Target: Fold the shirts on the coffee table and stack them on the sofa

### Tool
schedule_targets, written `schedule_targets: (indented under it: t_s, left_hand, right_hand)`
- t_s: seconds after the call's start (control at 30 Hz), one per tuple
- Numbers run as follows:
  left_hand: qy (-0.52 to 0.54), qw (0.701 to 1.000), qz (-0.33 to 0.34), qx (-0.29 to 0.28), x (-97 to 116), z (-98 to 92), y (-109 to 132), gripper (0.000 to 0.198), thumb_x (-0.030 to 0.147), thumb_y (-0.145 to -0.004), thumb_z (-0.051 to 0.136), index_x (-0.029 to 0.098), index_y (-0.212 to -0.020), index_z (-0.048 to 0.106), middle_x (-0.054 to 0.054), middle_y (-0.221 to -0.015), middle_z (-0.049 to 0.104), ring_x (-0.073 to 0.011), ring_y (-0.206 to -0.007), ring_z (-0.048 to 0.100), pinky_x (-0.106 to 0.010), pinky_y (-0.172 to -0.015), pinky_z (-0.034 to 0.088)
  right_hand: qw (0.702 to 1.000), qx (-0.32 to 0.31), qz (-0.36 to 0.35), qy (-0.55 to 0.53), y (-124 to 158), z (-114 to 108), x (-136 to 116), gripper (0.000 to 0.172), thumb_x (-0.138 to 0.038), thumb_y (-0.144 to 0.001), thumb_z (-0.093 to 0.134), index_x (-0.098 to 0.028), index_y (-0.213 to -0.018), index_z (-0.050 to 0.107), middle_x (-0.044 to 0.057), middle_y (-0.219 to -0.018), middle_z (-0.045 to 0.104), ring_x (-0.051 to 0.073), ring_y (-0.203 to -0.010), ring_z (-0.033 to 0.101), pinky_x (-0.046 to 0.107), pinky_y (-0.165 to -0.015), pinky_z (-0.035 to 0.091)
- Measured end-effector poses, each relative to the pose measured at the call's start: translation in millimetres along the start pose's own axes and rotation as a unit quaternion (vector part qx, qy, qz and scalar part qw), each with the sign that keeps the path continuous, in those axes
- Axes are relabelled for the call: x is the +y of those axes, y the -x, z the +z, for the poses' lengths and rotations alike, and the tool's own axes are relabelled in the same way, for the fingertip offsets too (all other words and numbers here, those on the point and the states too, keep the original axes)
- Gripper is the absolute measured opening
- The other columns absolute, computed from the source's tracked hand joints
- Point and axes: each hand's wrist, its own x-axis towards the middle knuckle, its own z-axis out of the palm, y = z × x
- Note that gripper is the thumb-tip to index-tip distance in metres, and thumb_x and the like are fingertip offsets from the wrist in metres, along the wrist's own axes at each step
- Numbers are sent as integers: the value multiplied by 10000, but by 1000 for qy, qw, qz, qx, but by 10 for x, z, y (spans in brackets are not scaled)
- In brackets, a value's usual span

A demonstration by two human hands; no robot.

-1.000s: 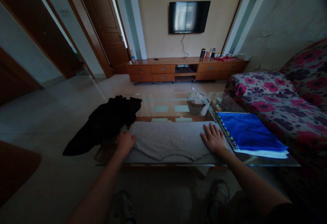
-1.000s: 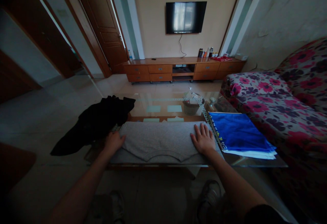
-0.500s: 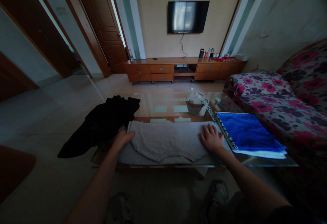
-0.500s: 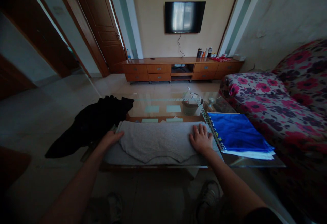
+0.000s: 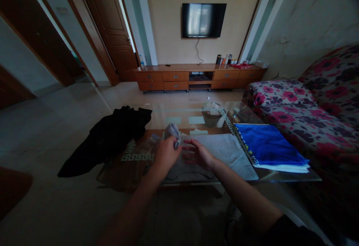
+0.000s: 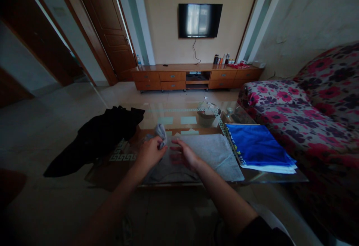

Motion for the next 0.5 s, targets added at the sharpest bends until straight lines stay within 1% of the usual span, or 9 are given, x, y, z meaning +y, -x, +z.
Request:
schedule_targets:
  t_s: [0.07, 0.1, 0.2, 0.27, 0.33, 0.37, 0.4, 0.43, 0.5]
  left_hand:
    - [150, 982, 40, -110, 167, 73, 92, 255, 350, -883, 640, 210, -1089, 695, -133, -1101, 767, -256, -978, 742, -359, -805, 565]
    - [230, 955, 40, -182, 240, 104, 149, 297, 383, -889, 632, 199, -1116, 684, -137, -1130, 759, -246, -961, 747, -357, -789, 576]
    - [396, 836, -12, -379, 404, 216, 355, 358, 485, -893, 617, 159, -1029, 677, -133, -1018, 767, -230, -845, 756, -379, -764, 588]
    - [451, 749, -38, -483, 453, 361, 499, 348, 490, -874, 649, 148, -935, 676, -110, -905, 761, -222, -793, 750, -411, -812, 578]
    - [494, 662, -64, -560, 442, 581, 623, 295, 422, -845, 694, 141, -934, 687, -108, -895, 754, -223, -798, 747, -438, -875, 557]
    - [514, 633, -85, -572, 417, 709, 671, 267, 369, -826, 712, 134, -953, 692, -114, -916, 751, -224, -815, 747, -443, -906, 543]
    - [539, 621, -115, -557, 381, 837, 707, 255, 323, -813, 721, 128, -973, 690, -121, -941, 748, -226, -833, 748, -442, -933, 529]
    - [570, 616, -154, -522, 340, 957, 728, 263, 296, -810, 720, 126, -1007, 681, -126, -977, 743, -229, -865, 748, -440, -959, 515]
    - [643, 603, -224, -416, 253, 1136, 716, 303, 325, -850, 690, 143, -1087, 646, -137, -1080, 728, -235, -958, 739, -435, -998, 496]
  right_hand:
    - [996, -24, 45, -77, 22, 59, -16, 544, -687, -929, 437, -248, -1204, 604, 40, -969, 724, 217, -782, 702, 419, -761, 570]
    - [995, -20, 50, -90, 23, 62, -15, 523, -664, -923, 469, -220, -1155, 620, 33, -870, 717, 217, -731, 696, 400, -735, 571]
    - [996, 32, 16, -78, -3, 19, 17, 311, -396, -815, 712, -174, -1022, 645, 8, -725, 699, 208, -695, 692, 326, -718, 563]
    - [996, 52, -10, -74, -21, -16, 33, 328, -228, -732, 757, -177, -1035, 642, 0, -759, 725, 205, -716, 704, 313, -729, 569]
    - [995, 53, -20, -86, -20, -39, 10, 355, -181, -730, 747, -184, -1069, 637, 9, -823, 751, 201, -730, 716, 314, -727, 583]
    - [994, 50, -25, -93, -11, -47, -21, 337, -176, -750, 738, -181, -1073, 639, 19, -845, 759, 198, -732, 720, 310, -716, 591]
    - [993, 47, -32, -100, 3, -52, -63, 307, -170, -772, 728, -176, -1067, 644, 29, -858, 763, 192, -731, 723, 300, -703, 596]
    - [993, 44, -39, -107, 20, -56, -113, 276, -162, -791, 719, -172, -1058, 648, 36, -863, 766, 187, -729, 726, 287, -687, 599]
    - [991, 37, -51, -120, 59, -57, -222, 219, -152, -825, 700, -166, -1039, 654, 44, -858, 768, 180, -722, 730, 269, -658, 606]
